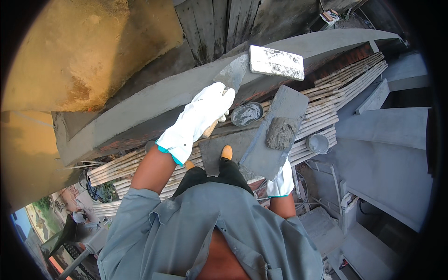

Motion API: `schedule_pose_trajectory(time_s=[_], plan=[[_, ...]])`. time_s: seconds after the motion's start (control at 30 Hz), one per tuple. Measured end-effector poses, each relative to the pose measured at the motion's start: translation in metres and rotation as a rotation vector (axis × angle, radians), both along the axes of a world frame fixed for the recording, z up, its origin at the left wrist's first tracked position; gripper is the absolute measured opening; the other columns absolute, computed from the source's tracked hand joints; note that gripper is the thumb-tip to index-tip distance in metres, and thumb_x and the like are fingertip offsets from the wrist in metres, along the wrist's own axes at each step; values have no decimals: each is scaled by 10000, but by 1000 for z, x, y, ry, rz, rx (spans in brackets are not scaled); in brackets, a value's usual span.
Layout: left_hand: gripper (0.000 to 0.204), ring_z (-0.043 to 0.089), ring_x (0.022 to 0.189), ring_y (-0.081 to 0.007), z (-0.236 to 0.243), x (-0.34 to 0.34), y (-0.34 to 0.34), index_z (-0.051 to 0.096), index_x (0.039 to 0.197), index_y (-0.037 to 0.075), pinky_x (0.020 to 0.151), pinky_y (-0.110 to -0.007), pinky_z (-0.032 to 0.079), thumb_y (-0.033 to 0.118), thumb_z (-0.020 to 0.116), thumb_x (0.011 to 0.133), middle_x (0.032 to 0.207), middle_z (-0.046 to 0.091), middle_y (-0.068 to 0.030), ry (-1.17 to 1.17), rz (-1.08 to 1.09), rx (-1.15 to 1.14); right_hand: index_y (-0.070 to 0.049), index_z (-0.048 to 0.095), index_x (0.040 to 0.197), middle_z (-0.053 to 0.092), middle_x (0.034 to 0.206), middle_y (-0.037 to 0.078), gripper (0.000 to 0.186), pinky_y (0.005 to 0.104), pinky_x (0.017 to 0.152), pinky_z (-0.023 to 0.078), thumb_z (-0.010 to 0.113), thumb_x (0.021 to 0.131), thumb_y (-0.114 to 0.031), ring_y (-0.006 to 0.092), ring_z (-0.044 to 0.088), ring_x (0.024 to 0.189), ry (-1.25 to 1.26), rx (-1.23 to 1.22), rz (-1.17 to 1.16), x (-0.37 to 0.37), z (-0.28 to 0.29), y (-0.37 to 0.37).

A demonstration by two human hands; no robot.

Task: The person applies wet cement to a brick wall using a trowel and a hawk, then smooths the surface with a float. The person repeatedly scoops cement, spreads it along the wall, and levels the layer while standing on bamboo scaffolding.

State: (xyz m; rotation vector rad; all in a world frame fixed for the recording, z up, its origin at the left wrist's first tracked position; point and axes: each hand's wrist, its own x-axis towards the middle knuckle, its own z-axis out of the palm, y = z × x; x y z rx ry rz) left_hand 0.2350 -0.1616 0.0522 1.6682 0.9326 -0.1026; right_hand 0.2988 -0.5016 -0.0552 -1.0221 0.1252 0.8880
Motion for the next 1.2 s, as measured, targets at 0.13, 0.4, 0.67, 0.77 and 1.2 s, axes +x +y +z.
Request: schedule_pose_trajectory(time_s=[0.13, 0.4, 0.67, 0.77, 1.2], plan=[[352, 653, 683, -147, 5, 11, -11, 623, 1175, 35, 658, -331, 563, 374, 574, 1095, 873, 677, -79, 37, 0, 131, -2, 525, 1496, 653, 1376, 142, 435, 399, 1052, 540, 459, 1151, -258, 263, 656, 1223, 128, 7, -53, 41, 18, 34], [405, 678, 726, -165, -4, 27, -15, 613, 1217, 23, 724, -344, 573, 405, 547, 1101, 916, 697, -99, -19, -71, 242, -1, 526, 1495, 649, 1382, 144, 440, 401, 1054, 537, 462, 1150, -266, 260, 651, 1227, 87, 26, -30, 90, 22, 61], [435, 695, 710, -207, -4, -8, -61, 587, 1246, 42, 735, -371, 572, 447, 525, 1096, 948, 706, -107, 36, -24, 60, 6, 529, 1470, 642, 1348, 123, 395, 371, 994, 546, 486, 1139, -207, 231, 632, 1184, -357, -256, 232, 96, 8, 18], [365, 657, 673, -145, -4, -55, -53, 588, 1263, 54, 646, -334, 551, 381, 538, 1110, 871, 685, -66, 68, 188, -167, 6, 536, 1458, 643, 1334, 120, 384, 368, 982, 548, 490, 1137, -199, 225, 632, 1168, -302, -284, 239, 93, 3, 7], [333, 590, 538, -142, -21, -269, -2, 579, 1172, 79, 470, -305, 505, 406, 528, 1131, 764, 646, -54, 51, 967, -163, 22, 583, 1362, 716, 1220, 161, 359, 395, 913, 587, 598, 1064, -177, 276, 715, 1066, -840, -356, 597, 59, 23, 29]])
